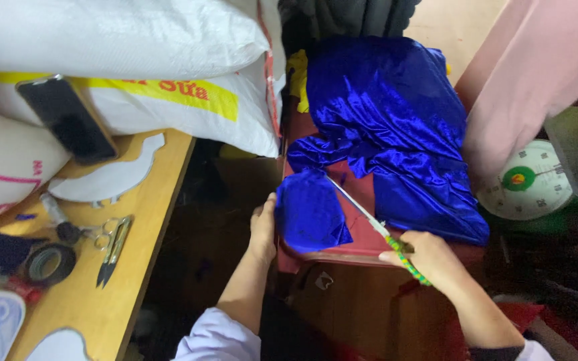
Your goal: The person uses shears to cut out a smaller piece of blue velvet fabric from a larger sheet on a stool, then holds the cut piece near a sewing machine and begins to thread the machine.
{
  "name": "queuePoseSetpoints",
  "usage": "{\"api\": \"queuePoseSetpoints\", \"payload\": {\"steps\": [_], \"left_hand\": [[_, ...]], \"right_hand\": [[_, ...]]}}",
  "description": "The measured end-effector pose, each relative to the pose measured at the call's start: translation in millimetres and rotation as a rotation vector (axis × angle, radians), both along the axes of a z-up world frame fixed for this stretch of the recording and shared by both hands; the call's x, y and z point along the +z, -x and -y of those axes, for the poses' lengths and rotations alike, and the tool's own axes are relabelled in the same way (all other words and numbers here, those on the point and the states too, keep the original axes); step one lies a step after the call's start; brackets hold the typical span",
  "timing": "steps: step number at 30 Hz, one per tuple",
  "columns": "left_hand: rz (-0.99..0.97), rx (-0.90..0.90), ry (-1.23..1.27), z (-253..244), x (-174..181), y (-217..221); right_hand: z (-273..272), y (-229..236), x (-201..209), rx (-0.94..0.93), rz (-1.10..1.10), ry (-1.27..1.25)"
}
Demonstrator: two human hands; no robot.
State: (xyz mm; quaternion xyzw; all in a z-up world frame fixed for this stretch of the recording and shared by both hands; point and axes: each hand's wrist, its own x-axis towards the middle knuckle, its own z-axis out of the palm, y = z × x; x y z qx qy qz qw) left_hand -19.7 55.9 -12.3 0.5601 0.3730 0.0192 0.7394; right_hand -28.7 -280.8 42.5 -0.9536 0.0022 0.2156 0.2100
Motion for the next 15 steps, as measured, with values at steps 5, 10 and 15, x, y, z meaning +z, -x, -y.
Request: {"api": "queuePoseSetpoints", "payload": {"steps": [5, 10, 15], "left_hand": [[0.015, -0.053, 0.167, -16, -69, -24], [0.049, 0.004, 0.125, -20, -103, -44], [0.153, 0.136, 0.023, -14, -70, -34]], "right_hand": [[1, -31, 11, 0.073, 0.130, 0.386], [36, -77, -33, 0.064, 0.208, 0.281], [40, -77, -38, 0.122, 0.252, 0.425]]}}
